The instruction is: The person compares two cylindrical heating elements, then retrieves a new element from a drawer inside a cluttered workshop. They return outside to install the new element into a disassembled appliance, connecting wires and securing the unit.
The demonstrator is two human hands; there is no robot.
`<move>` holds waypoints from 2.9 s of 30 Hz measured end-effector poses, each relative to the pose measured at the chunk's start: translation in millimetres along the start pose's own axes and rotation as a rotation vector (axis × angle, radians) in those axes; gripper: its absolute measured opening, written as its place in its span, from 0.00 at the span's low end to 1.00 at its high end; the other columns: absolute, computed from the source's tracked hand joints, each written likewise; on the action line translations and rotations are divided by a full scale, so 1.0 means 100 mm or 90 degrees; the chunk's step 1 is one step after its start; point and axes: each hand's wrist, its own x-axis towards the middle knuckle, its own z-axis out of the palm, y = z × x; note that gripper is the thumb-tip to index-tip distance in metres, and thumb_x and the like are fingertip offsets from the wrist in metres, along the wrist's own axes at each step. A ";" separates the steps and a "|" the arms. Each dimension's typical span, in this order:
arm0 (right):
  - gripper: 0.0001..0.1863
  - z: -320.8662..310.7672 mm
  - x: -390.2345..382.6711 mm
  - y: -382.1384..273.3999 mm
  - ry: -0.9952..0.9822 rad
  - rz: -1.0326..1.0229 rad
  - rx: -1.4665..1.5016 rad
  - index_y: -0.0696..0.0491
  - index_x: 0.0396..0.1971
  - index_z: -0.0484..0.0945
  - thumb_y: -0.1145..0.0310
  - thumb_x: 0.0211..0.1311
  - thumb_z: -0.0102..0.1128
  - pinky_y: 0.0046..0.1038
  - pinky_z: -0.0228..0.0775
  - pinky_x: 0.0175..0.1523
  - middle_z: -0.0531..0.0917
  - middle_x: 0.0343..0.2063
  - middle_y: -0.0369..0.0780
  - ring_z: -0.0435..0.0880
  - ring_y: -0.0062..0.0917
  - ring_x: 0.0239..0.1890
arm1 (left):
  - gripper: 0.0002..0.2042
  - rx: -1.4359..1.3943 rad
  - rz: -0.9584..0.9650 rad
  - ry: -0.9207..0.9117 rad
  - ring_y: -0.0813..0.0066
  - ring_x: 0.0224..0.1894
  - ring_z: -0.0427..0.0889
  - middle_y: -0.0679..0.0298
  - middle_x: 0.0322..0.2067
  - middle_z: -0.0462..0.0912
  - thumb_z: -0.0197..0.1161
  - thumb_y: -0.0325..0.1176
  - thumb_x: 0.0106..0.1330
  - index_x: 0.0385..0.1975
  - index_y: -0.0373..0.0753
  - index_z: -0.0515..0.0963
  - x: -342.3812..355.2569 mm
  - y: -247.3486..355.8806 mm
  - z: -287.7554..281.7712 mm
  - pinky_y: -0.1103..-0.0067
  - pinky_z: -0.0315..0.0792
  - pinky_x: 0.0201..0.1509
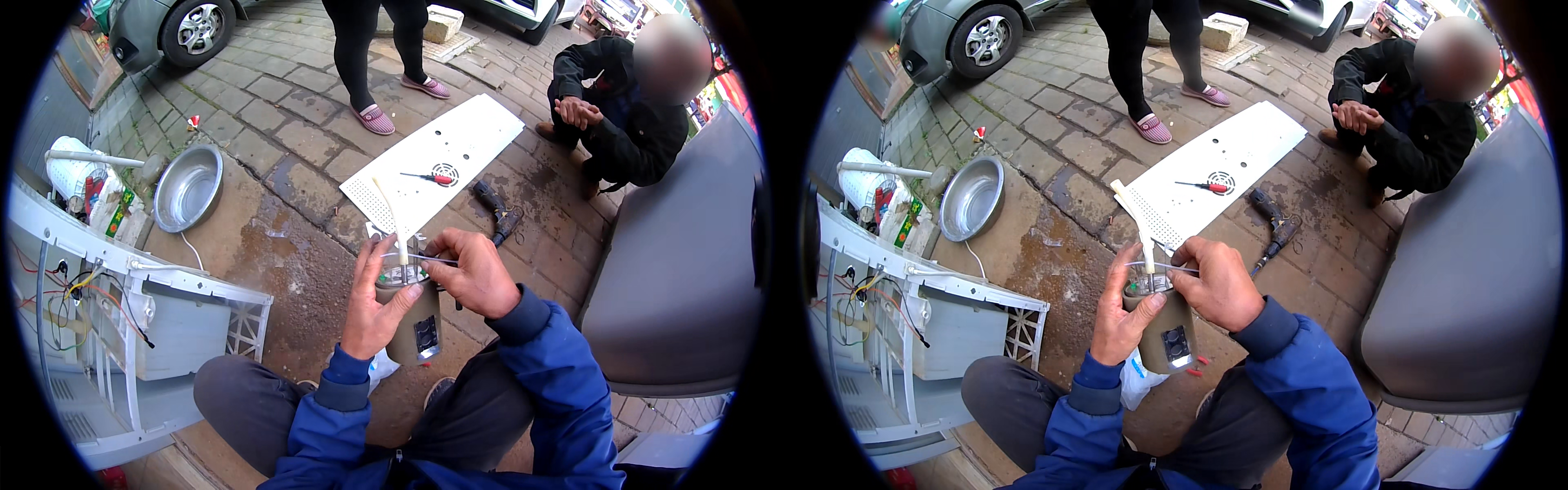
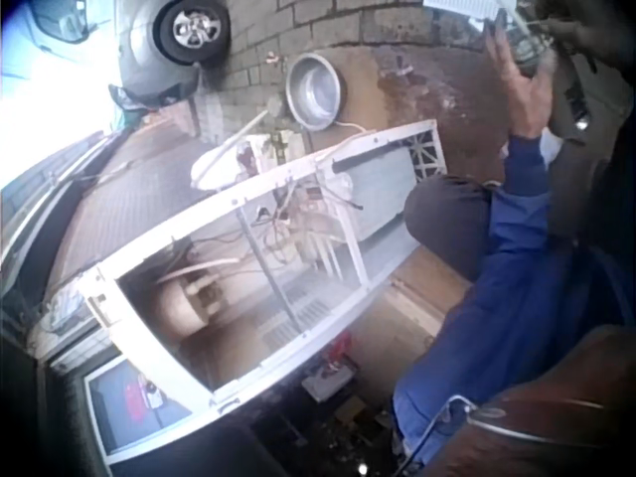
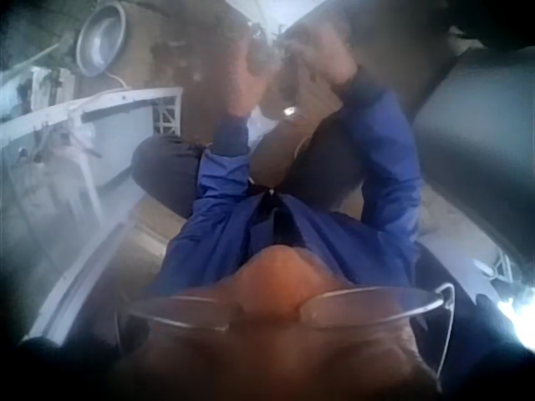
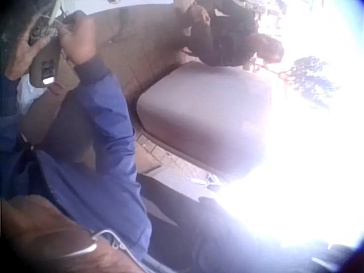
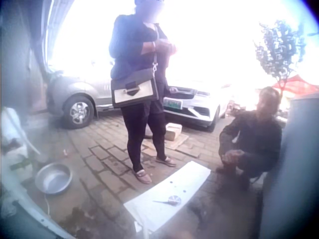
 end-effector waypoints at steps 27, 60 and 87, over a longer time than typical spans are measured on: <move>0.11 -0.14 -0.04 0.02 -0.031 -0.080 0.196 0.63 0.45 0.86 0.80 0.63 0.65 0.24 0.79 0.37 0.87 0.31 0.40 0.85 0.18 0.31 | 0.36 -0.138 -0.113 -0.013 0.65 0.68 0.69 0.52 0.68 0.66 0.65 0.40 0.71 0.75 0.34 0.58 -0.01 0.13 0.03 0.70 0.67 0.69; 0.11 0.00 0.02 0.04 0.121 0.121 0.304 0.64 0.25 0.82 0.71 0.63 0.65 0.21 0.64 0.23 0.82 0.19 0.38 0.74 0.14 0.18 | 0.37 -0.310 -0.092 0.021 0.73 0.58 0.77 0.56 0.59 0.76 0.70 0.34 0.68 0.74 0.33 0.59 0.01 0.20 0.17 0.73 0.74 0.62; 0.10 0.12 -0.02 0.00 0.110 0.153 0.287 0.57 0.22 0.80 0.70 0.62 0.60 0.21 0.57 0.27 0.77 0.18 0.31 0.69 0.12 0.21 | 0.15 -0.545 -0.137 0.220 0.78 0.53 0.79 0.59 0.53 0.80 0.56 0.36 0.79 0.59 0.36 0.71 -0.08 0.12 0.35 0.77 0.77 0.57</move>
